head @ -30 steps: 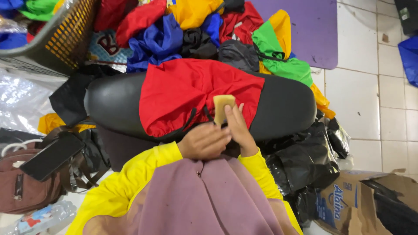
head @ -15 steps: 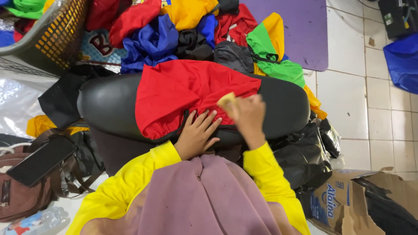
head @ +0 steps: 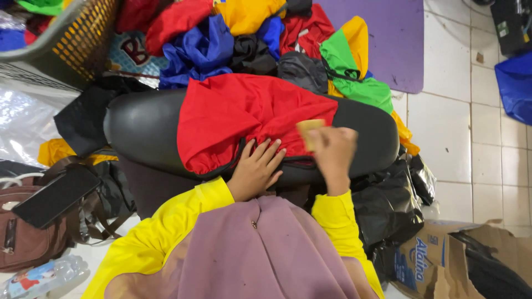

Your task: Cleaning fabric items with a sponge, bagging them, and trimming loose threads with scissors.

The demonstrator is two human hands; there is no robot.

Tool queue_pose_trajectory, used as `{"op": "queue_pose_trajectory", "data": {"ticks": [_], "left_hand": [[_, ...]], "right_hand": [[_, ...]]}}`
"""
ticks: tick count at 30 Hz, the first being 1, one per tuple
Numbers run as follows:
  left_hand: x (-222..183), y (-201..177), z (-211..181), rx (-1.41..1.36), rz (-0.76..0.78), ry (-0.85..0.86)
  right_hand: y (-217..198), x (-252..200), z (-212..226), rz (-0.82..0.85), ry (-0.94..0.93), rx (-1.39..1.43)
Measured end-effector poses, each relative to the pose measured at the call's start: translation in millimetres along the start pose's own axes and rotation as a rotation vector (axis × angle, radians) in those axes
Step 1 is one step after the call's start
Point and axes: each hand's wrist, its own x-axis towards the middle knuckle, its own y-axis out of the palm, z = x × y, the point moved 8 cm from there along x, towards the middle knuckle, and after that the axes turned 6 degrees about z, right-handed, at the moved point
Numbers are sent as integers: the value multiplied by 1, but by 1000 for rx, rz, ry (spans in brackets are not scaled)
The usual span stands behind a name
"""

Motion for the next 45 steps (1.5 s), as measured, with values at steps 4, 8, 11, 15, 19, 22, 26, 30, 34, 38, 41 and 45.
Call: {"op": "queue_pose_trajectory", "data": {"ticks": [4, 8, 11, 15, 19, 22, 26, 30, 34, 38, 41, 45], "left_hand": [[1, -8, 0, 80, -66, -6], [6, -24, -6, 25, -89, 26], [8, -22, -7, -13, -75, 48], [16, -31, -4, 21, 100, 24], [20, -8, -1, 6, 74, -40], [15, 21, 4, 51, -75, -38], [11, 6, 3, -29, -227, 6], [10, -9, -15, 12, -130, 36], [15, -8, -19, 34, -88, 37], [22, -8, -19, -44, -112, 14], [22, -5, -13, -144, -179, -11], [7, 0, -1, -626, -253, -10]], "right_hand": [[-29, -10, -40, -152, 109, -171], [-23, -24, 4, 104, 219, 410], [8, -37, -14, 193, 335, 605], [9, -43, -15, 166, 408, 1002], [-22, -36, 30, 215, 355, 1135], [-29, -40, 40, 283, 244, 1158], [-49, -46, -5, -12, 214, 831], [-56, -44, -14, -76, 295, 811], [-18, -56, 5, 15, 521, 1398], [18, -81, 11, 89, 754, 1647], [12, -92, 24, 89, 647, 1675], [-50, -76, 52, 30, 246, 1464]]}}
